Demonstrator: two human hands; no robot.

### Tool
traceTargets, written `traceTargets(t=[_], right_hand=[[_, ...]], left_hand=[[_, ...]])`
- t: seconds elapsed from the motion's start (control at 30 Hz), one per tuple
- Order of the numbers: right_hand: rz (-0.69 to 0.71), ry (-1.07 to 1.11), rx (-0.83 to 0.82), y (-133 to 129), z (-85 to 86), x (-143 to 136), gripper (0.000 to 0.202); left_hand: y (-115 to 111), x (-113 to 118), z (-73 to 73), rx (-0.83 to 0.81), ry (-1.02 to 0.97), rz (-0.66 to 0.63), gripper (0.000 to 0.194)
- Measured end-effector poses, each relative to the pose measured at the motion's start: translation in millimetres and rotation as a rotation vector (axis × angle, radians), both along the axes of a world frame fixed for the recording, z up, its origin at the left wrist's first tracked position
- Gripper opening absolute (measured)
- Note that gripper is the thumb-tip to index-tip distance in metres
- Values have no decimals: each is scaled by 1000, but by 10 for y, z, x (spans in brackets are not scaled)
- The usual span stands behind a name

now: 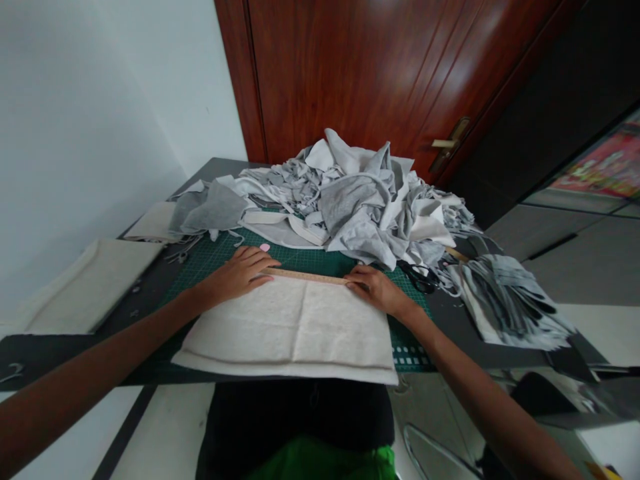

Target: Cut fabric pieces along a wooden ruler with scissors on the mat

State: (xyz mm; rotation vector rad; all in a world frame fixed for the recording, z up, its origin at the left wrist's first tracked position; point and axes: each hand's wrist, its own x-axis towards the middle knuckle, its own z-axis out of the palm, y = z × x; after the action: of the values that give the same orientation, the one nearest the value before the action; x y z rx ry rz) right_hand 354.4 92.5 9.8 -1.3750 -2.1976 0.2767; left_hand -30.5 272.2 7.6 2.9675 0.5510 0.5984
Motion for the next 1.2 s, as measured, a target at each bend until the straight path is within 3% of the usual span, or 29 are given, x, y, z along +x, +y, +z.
traceTargets(t=[0.1, 0.2, 0.33, 0.47, 0.57, 0.67, 0.87, 1.2], right_hand=[[40, -18, -31, -60, 33, -207, 29], [39, -22, -40, -79, 4, -391, 31], [29, -6, -34, -52, -43, -499, 32], [21, 14, -39, -54, -40, -499, 31], [-6, 31, -51, -104, -23, -437, 30], [-42, 62, -60, -168, -5, -296, 31], [-16, 122, -94, -228, 23, 12, 12], [-18, 145, -62, -249, -65, 51, 16]], left_hand=[[159, -172, 91, -52, 52, -93, 34], [145, -166, 187, -93, 76, -151, 33], [-157, 288, 212, -67, 101, -246, 27], [-436, 895, 100, -28, 75, -312, 20], [-502, 1103, 20, -21, 47, -311, 21], [-482, 1110, -13, -26, 28, -307, 27], [-476, 1067, 3, -65, 42, -311, 26], [-564, 1154, 111, -190, 80, -260, 25]])
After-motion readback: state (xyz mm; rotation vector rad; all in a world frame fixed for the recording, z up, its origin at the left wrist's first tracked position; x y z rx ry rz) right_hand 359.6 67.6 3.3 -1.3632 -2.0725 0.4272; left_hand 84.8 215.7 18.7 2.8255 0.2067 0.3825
